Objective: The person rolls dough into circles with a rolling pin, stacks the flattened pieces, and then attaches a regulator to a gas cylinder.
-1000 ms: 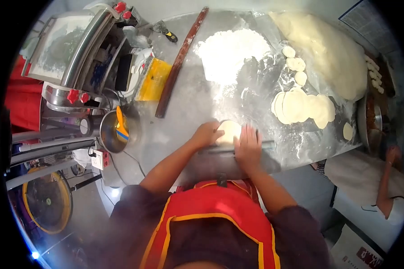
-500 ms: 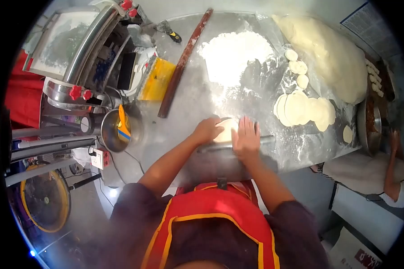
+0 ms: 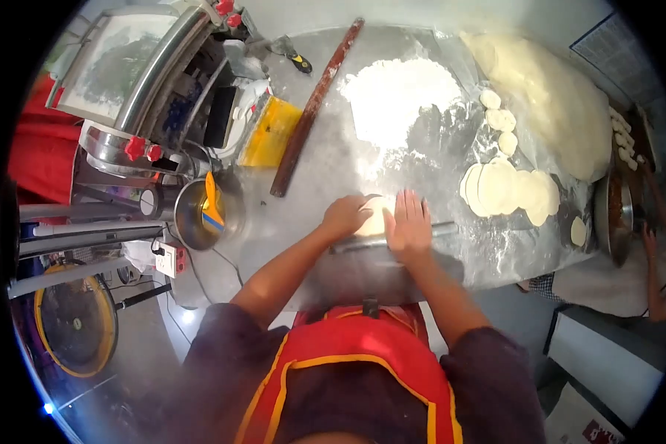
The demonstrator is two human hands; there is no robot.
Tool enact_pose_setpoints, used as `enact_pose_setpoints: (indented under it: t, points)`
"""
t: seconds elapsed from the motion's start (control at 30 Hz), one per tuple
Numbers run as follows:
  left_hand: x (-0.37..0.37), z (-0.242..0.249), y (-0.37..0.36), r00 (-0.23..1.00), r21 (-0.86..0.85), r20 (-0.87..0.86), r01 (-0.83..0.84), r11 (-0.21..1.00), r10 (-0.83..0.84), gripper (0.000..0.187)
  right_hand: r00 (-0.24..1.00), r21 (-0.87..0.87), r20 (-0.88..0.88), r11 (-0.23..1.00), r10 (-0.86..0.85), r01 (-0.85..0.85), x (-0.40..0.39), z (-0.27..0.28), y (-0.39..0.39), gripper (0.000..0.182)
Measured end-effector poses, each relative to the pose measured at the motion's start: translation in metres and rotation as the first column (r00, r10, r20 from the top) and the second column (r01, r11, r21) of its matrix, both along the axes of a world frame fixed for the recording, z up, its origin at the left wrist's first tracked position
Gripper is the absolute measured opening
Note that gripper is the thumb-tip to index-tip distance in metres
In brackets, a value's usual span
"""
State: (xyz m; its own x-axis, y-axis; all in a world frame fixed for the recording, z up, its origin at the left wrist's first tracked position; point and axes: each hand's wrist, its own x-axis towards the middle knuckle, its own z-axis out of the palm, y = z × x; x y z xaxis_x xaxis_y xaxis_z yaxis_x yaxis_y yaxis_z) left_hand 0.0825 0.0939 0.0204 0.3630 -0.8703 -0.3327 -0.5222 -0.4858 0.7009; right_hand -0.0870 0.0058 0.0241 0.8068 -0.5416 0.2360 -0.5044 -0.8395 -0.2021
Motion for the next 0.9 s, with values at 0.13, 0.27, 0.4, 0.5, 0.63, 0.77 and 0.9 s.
enact_pose_setpoints:
  t: [0.13,0.27,0.4,0.5,0.63,0.77,0.9]
  points:
    - [-0.006,0.011,-0.042,0.997,0.103,0.076,-0.016,0.995,0.008,0.035,0.991,0.031,-0.061,0.992,-0.119,0.121,0.062,-0.005,-0.045,0.056]
    - [0.004,0.004,-0.022,0.997,0.110,0.071,0.006,0.994,-0.014,0.031,0.998,0.090,-0.059,0.996,0.007,-0.001,0.009,0.000,-0.007,0.059]
    - [0.007,-0.023,0.013,0.996,-0.050,-0.092,0.003,0.999,-0.008,0.030,0.995,0.100,-0.084,0.994,0.053,-0.044,-0.031,0.007,0.025,0.055]
    - [0.004,0.004,-0.005,0.995,0.020,-0.031,0.094,0.995,-0.094,0.030,0.999,-0.067,0.040,0.998,0.024,-0.021,0.020,-0.001,-0.007,0.052]
    - [-0.002,0.009,-0.042,0.993,0.194,0.078,0.075,0.978,-0.091,0.034,0.995,-0.022,-0.003,0.994,-0.104,0.104,0.074,-0.014,-0.047,0.053]
    - [0.013,-0.022,-0.012,0.996,0.028,0.075,0.041,0.999,-0.043,0.032,0.989,-0.071,0.070,0.989,0.133,-0.128,-0.012,-0.004,0.010,0.054]
    - [0.017,0.000,0.030,0.940,0.102,-0.232,-0.234,0.967,0.252,0.029,0.993,0.198,-0.065,0.977,0.099,-0.084,-0.046,0.008,0.029,0.058]
